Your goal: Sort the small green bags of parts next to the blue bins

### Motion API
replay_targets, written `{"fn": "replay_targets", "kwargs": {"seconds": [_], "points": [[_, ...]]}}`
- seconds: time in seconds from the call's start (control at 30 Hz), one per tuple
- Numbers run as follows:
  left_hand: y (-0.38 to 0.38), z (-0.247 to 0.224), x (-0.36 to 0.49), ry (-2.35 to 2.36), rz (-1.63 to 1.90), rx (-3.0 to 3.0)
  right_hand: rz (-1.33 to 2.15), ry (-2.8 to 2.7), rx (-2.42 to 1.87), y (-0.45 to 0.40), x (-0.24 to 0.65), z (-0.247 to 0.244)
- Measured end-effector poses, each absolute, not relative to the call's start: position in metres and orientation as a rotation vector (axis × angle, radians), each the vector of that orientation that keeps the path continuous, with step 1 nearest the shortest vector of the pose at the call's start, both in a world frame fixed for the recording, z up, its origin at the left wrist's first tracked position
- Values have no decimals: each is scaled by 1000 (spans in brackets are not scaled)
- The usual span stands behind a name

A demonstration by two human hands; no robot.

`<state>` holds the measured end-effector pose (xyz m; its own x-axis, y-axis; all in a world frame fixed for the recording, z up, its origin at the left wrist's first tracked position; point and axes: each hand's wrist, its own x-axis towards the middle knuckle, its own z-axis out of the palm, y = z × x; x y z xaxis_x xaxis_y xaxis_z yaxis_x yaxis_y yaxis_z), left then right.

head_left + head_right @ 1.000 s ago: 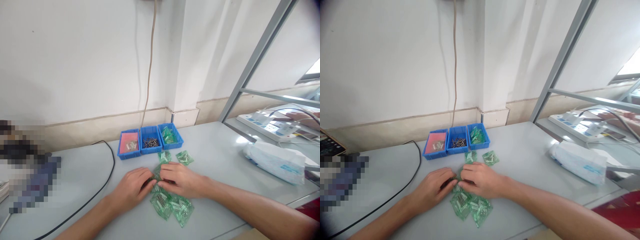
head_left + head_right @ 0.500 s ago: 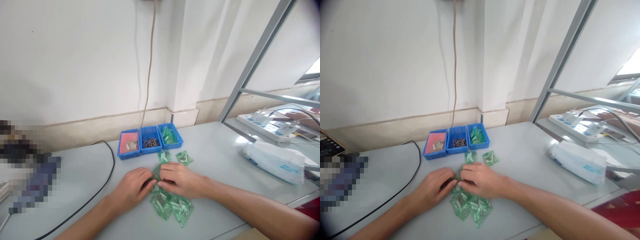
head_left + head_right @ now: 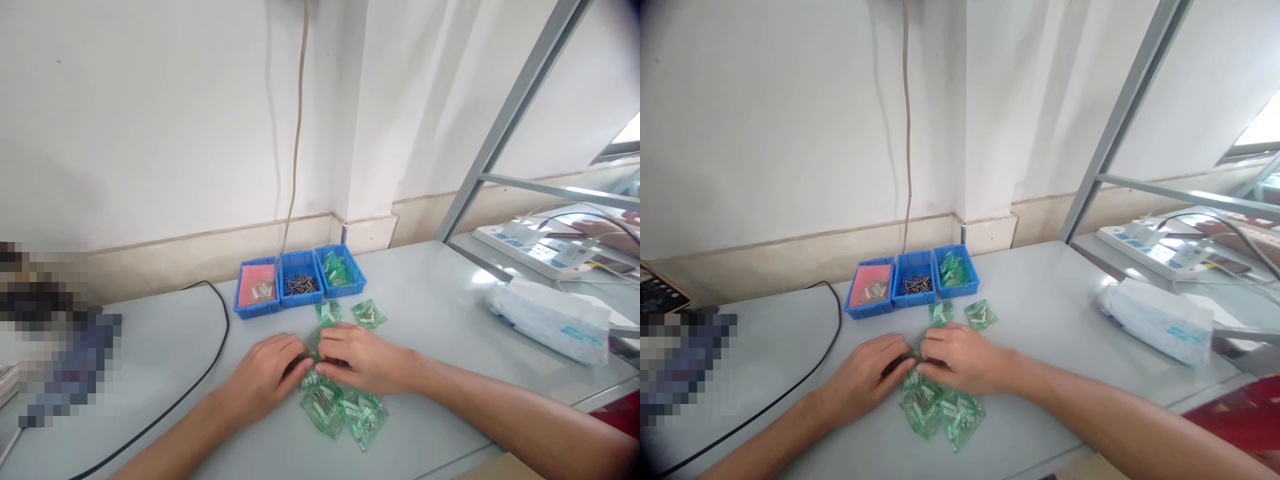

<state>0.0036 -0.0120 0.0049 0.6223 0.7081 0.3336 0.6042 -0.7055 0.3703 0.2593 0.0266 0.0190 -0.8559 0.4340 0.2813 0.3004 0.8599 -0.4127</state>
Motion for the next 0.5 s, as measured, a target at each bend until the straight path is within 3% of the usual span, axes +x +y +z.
{"fn": "replay_targets", "kwargs": {"seconds": [0.5], "points": [[-13, 5, 4, 1077, 669, 2629, 496, -2662, -538, 27, 259, 20]]}}
